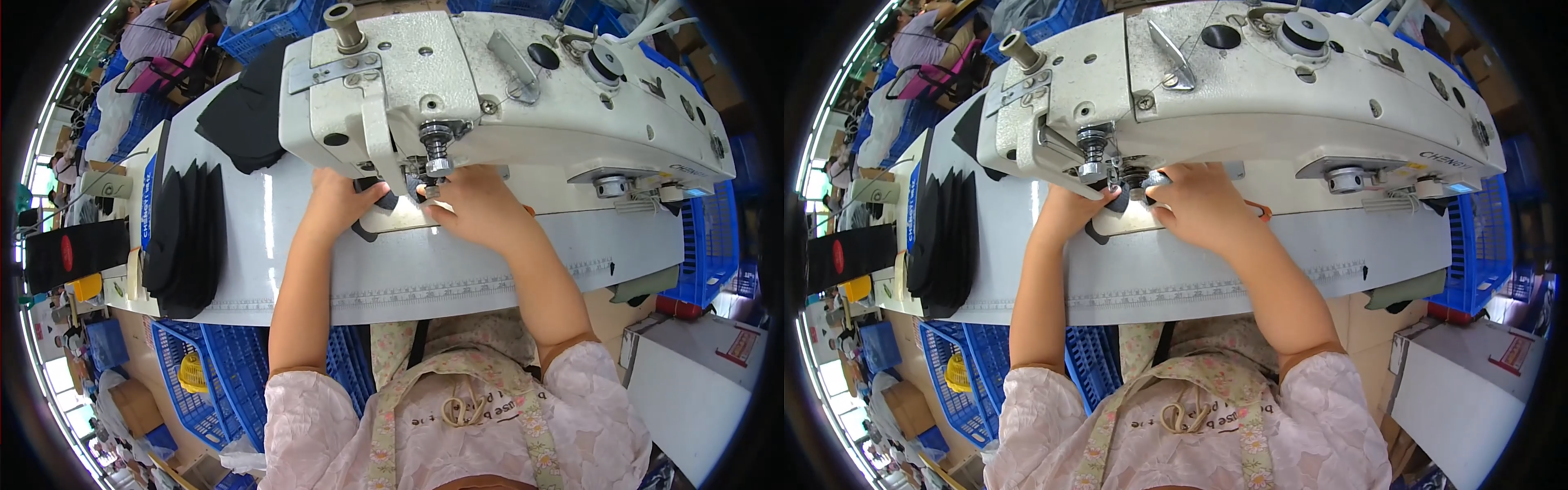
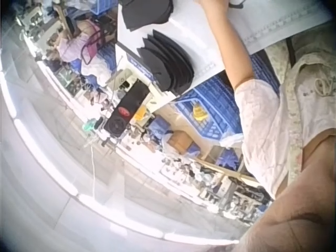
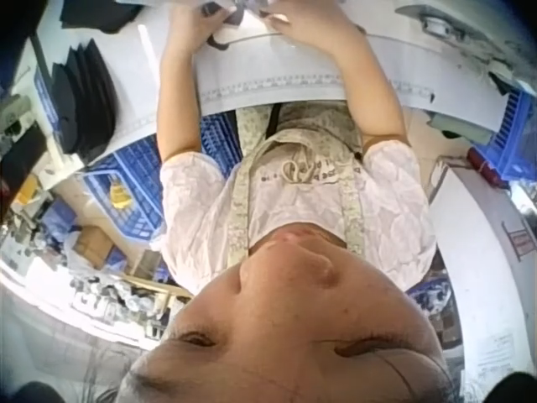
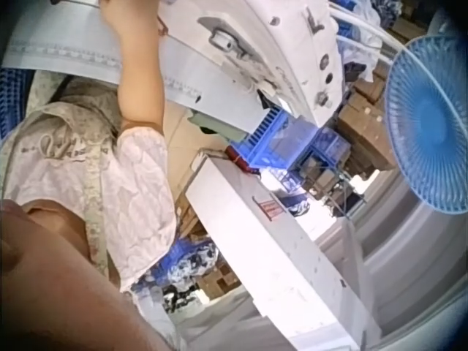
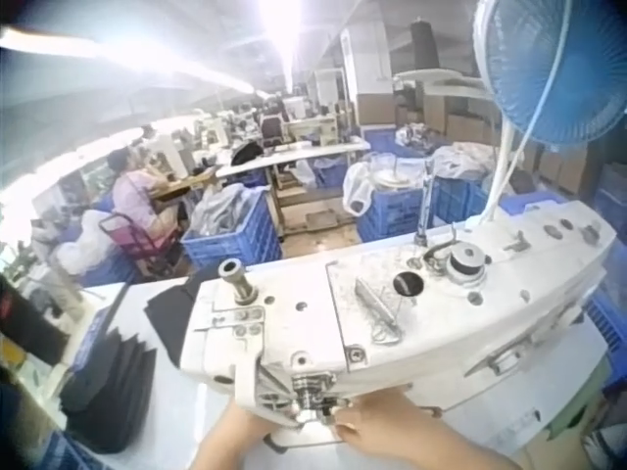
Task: Use an industrial sewing machine to stitch black fabric components for shoes.
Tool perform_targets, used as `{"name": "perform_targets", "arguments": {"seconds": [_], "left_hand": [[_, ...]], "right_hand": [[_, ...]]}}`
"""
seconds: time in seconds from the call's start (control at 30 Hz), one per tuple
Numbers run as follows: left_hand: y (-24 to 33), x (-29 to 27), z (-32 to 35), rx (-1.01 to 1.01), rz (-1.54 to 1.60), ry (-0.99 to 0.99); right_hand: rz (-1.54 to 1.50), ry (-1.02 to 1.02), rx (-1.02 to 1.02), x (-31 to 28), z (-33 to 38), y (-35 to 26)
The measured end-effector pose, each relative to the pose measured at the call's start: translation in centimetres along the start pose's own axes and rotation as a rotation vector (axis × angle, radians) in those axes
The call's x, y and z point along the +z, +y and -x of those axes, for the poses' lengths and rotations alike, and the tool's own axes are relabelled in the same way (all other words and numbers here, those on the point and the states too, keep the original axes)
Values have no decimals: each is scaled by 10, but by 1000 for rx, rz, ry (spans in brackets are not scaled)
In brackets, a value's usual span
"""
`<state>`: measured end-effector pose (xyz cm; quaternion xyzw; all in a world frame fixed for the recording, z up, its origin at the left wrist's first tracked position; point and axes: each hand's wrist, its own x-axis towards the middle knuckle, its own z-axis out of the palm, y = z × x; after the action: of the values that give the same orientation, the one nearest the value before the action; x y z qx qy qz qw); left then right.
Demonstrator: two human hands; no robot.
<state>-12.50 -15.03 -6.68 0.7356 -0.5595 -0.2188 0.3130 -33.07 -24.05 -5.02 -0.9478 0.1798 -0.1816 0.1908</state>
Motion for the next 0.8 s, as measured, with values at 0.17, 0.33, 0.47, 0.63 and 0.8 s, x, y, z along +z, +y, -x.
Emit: {"name": "perform_targets", "arguments": {"seconds": [0.17, 0.33, 0.47, 0.63, 0.8], "left_hand": [[2, 7, -3, 63, -79, 102], [-7, 13, -4, 30, -93, 124], [-12, 15, -2, 28, -47, 122], [-11, 15, -1, 54, -30, 125], [-4, 15, 2, 117, -57, 168]], "right_hand": [[-26, -36, 85, -1, -1, 2], [16, -83, 138, 0, -2, 0], [24, -101, 151, -2, -4, -4], [100, -105, 170, -3, -2, -11], [172, -91, 109, 0, 1, -8]]}}
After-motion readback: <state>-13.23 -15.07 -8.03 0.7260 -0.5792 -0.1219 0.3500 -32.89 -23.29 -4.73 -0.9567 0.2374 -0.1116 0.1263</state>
